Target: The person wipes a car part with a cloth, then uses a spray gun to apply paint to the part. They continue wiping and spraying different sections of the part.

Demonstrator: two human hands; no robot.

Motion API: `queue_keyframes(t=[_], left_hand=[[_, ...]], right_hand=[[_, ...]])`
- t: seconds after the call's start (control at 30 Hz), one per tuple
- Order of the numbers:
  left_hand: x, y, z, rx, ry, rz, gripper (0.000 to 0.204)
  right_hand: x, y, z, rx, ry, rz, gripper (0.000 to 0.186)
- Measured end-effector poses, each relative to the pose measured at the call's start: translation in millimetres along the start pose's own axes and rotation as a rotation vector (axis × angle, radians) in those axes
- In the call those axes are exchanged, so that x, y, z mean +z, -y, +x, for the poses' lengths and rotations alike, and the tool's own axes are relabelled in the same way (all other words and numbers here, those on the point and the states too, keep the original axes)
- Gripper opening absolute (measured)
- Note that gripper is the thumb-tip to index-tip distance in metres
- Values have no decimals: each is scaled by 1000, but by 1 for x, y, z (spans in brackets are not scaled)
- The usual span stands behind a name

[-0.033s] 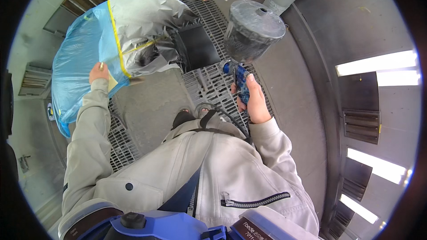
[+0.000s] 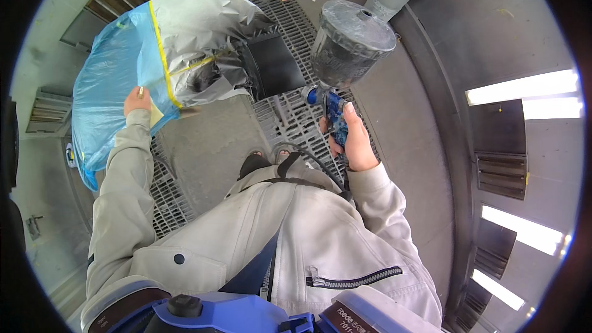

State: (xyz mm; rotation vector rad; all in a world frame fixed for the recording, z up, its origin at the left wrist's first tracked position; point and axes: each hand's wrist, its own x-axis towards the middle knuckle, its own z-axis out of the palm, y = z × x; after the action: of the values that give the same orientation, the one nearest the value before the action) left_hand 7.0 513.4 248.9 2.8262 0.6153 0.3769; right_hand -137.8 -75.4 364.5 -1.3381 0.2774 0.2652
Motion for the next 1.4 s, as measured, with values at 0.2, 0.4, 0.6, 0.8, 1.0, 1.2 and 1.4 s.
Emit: queue_keyframes(t=[0.2,0.4,0.6,0.8,1.0,1.2,1.4], left_hand=[[0,1,1,10,17,-35,34],[1,2,1,12,4,-33,35],[1,1,1,24,8,-35,34],[1,2,1,29,8,-51,34],[2,3,2,32,-9,-10,34],[1,4,-2,70,-44,-63,32],[6,8,-4,89,-55,-156,29]], right_hand=[[0,0,-6,-1,13,-21,69],[4,0,-6,-28,25,-31,69],[7,-1,-5,-24,15,-14,70],[11,-1,-4,-40,-8,39,69],[16,-4,-10,-74,-27,107,71],[21,-19,-24,-73,-86,182,74],[29,-30,-45,-71,-165,193,81]])
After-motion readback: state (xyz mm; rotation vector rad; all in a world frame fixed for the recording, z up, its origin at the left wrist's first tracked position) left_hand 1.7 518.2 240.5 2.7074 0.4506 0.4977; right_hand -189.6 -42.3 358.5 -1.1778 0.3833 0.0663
